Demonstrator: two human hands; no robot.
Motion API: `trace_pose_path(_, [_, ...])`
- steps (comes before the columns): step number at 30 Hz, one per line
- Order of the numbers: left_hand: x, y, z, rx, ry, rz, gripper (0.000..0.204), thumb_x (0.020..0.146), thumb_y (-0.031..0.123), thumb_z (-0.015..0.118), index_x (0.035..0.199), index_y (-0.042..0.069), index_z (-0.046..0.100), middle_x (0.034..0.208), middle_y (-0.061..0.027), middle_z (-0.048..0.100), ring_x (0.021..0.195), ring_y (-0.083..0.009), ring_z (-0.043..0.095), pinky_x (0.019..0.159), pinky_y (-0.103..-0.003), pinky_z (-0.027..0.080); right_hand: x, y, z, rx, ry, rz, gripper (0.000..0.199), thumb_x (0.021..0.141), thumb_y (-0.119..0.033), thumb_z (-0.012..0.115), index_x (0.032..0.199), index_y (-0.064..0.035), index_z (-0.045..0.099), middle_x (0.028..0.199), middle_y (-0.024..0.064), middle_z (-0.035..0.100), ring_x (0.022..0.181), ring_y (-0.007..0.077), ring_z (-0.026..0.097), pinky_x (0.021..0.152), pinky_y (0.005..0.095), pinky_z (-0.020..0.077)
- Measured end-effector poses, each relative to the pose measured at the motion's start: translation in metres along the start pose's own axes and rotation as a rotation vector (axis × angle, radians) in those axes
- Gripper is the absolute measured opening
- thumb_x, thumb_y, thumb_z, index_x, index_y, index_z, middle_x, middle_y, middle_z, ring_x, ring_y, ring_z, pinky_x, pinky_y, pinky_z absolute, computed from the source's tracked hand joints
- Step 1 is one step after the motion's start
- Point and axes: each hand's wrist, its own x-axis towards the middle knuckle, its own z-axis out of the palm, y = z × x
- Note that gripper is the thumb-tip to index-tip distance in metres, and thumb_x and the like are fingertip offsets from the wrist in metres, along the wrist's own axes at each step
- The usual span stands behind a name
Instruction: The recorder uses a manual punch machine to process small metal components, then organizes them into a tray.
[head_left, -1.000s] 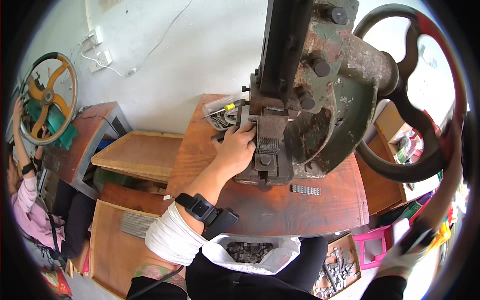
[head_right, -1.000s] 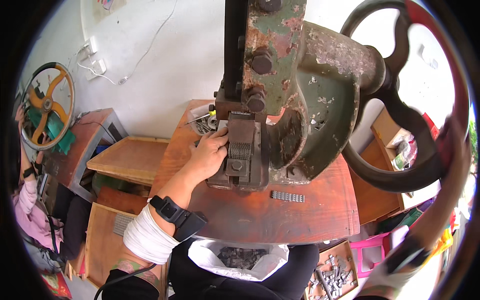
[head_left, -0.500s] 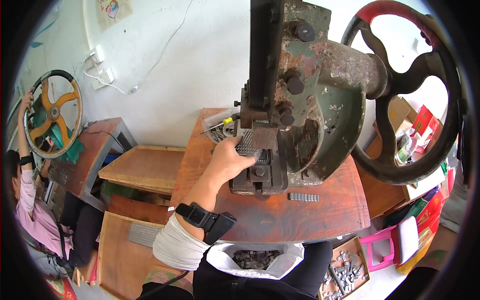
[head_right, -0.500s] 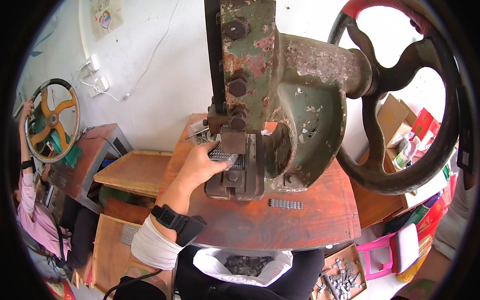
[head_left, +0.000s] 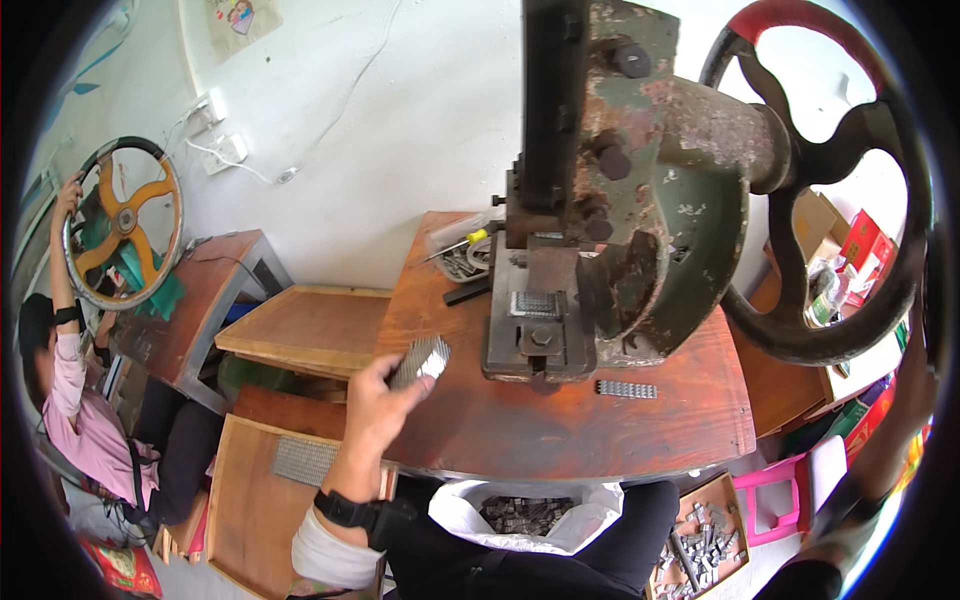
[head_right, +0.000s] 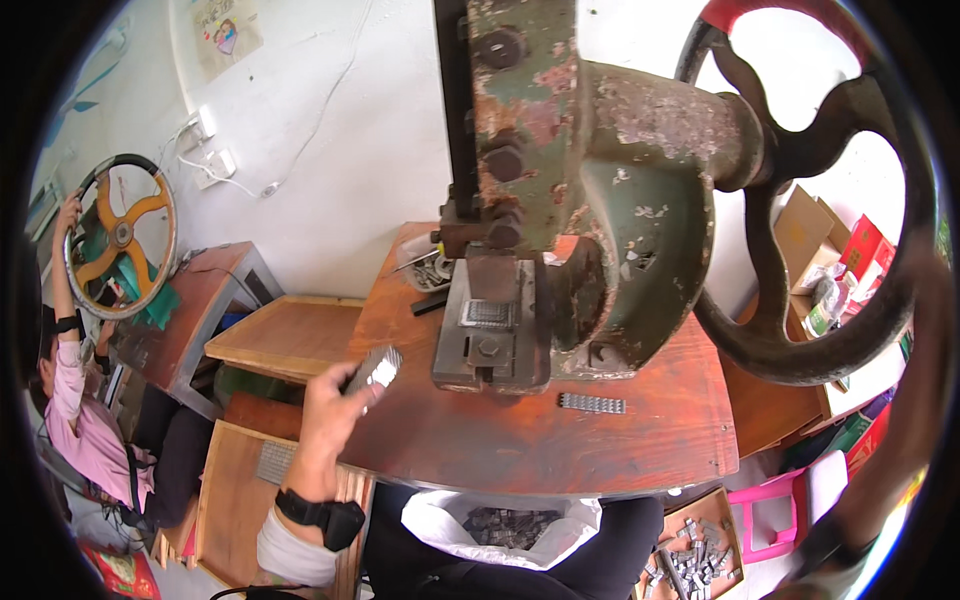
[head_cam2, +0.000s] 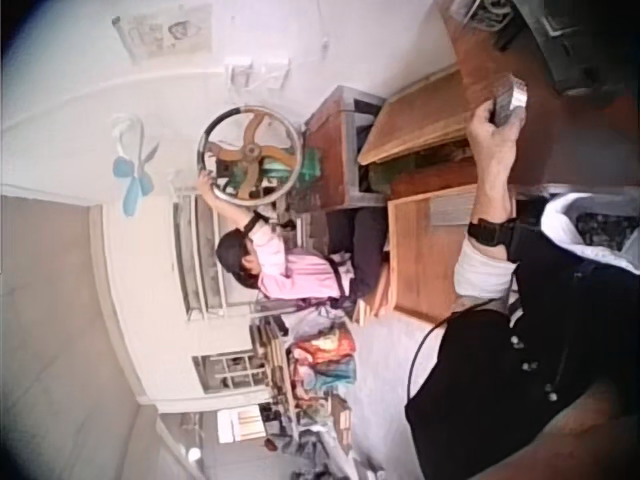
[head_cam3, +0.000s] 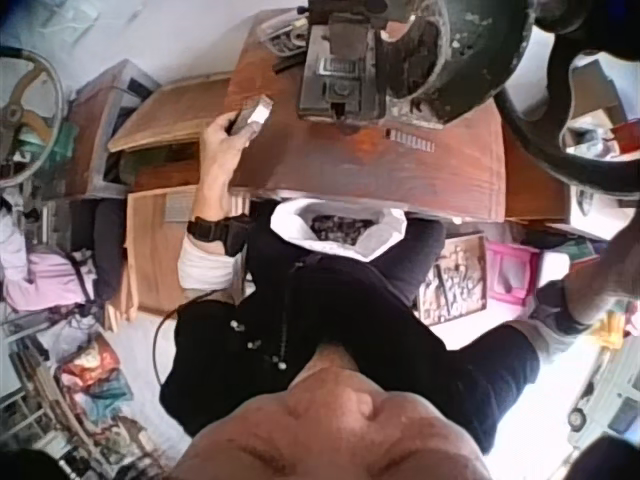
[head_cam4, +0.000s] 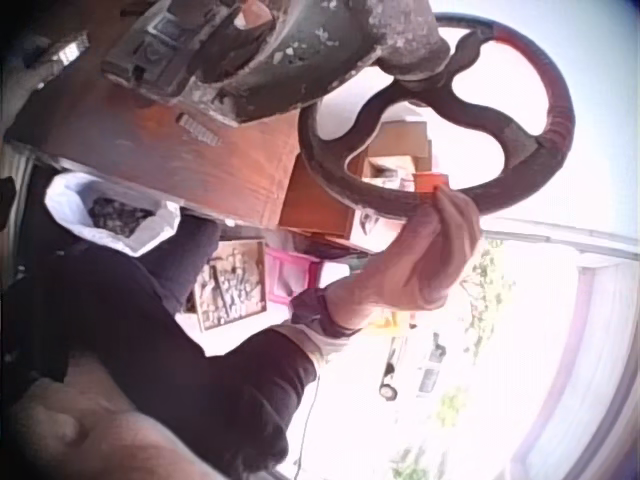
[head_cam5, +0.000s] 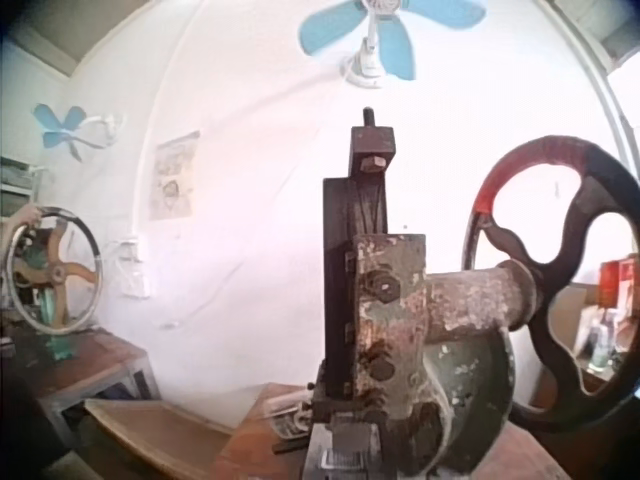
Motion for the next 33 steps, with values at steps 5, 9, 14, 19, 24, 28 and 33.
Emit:
trace_pose_path(5, [-0.043, -0.032, 0.021, 0.492, -0.035, 0.512, 0.047, 0.060, 0.019, 0.082, 0.098, 0.000, 0.062, 0.090, -0.0146, 0.063, 0.081, -0.0320, 0.059, 0.074, -0.041, 0.046, -0.140, -0.073, 0.057, 0.570, -0.689, -0.016, 0.031, 0.057, 0.000, 0.074, 0.086, -0.0046, 0.063, 0.086, 0.0092, 0.062, 0.082, 0.0294, 0.058, 0.070, 0.0387, 0.0469])
trace_pose_path(9, [-0.055, -0.027, 0.057, 0.556, -0.094, 0.565, 0.070, 0.057, 0.018, 0.083, 0.117, -0.001, 0.051, 0.102, -0.0160, 0.059, 0.092, -0.0347, 0.053, 0.082, -0.044, 0.042, -0.186, -0.135, 0.099, 0.568, -0.949, -0.256, 0.066, 0.059, -0.035, 0.079, 0.119, -0.0153, 0.060, 0.123, 0.0129, 0.051, 0.111, 0.0332, 0.047, 0.092, 0.0464, 0.0386])
trace_pose_path(14, [-0.064, -0.029, 0.054, 0.500, -0.078, 0.445, 0.095, 0.056, 0.017, 0.085, 0.133, -0.005, 0.035, 0.101, -0.0164, 0.059, 0.094, -0.0346, 0.054, 0.085, -0.044, 0.043, -0.203, -0.190, 0.136, 0.442, -0.955, -0.417, 0.077, 0.058, -0.056, 0.071, 0.127, -0.0286, 0.055, 0.135, 0.0115, 0.043, 0.121, 0.0376, 0.039, 0.097, 0.0539, 0.0326])
trace_pose_path(19, [-0.068, -0.036, 0.049, 0.475, -0.067, 0.438, 0.098, 0.054, 0.015, 0.086, 0.134, -0.005, 0.033, 0.101, -0.0156, 0.060, 0.093, -0.0335, 0.054, 0.085, -0.044, 0.043, -0.211, -0.181, 0.140, 0.377, -1.003, -0.306, 0.083, 0.052, -0.060, 0.073, 0.126, -0.0261, 0.056, 0.129, 0.0126, 0.048, 0.120, 0.0398, 0.040, 0.096, 0.0556, 0.0336])
trace_pose_path(24, [-0.061, -0.020, 0.059, 0.561, -0.103, 0.469, 0.086, 0.057, 0.022, 0.085, 0.127, -0.004, 0.043, 0.098, -0.0136, 0.059, 0.091, -0.0303, 0.054, 0.080, -0.043, 0.043, -0.220, -0.153, 0.138, 0.343, -0.907, -0.092, 0.086, 0.054, -0.058, 0.072, 0.124, -0.0102, 0.056, 0.127, 0.0165, 0.049, 0.118, 0.0440, 0.041, 0.099, 0.0549, 0.0338])
trace_pose_path(28, [-0.054, -0.015, 0.087, 0.944, -0.056, 0.650, 0.047, 0.067, 0.039, 0.076, 0.093, 0.003, 0.059, 0.084, -0.0090, 0.056, 0.086, -0.0276, 0.054, 0.071, -0.041, 0.042, -0.227, -0.137, 0.136, 0.552, -0.793, 0.063, 0.079, 0.061, -0.057, 0.069, 0.117, -0.0022, 0.058, 0.119, 0.0190, 0.054, 0.115, 0.0422, 0.044, 0.099, 0.0498, 0.0374])
trace_pose_path(33, [-0.060, -0.010, 0.072, 0.476, -0.052, 0.389, 0.042, 0.076, 0.036, 0.073, 0.091, -0.001, 0.060, 0.079, -0.0100, 0.060, 0.071, -0.0232, 0.058, 0.064, -0.035, 0.046, -0.227, -0.136, 0.135, 0.694, -0.746, 0.108, 0.064, 0.065, -0.046, 0.072, 0.111, -0.0035, 0.062, 0.115, 0.0167, 0.056, 0.111, 0.0393, 0.047, 0.095, 0.0481, 0.0418])
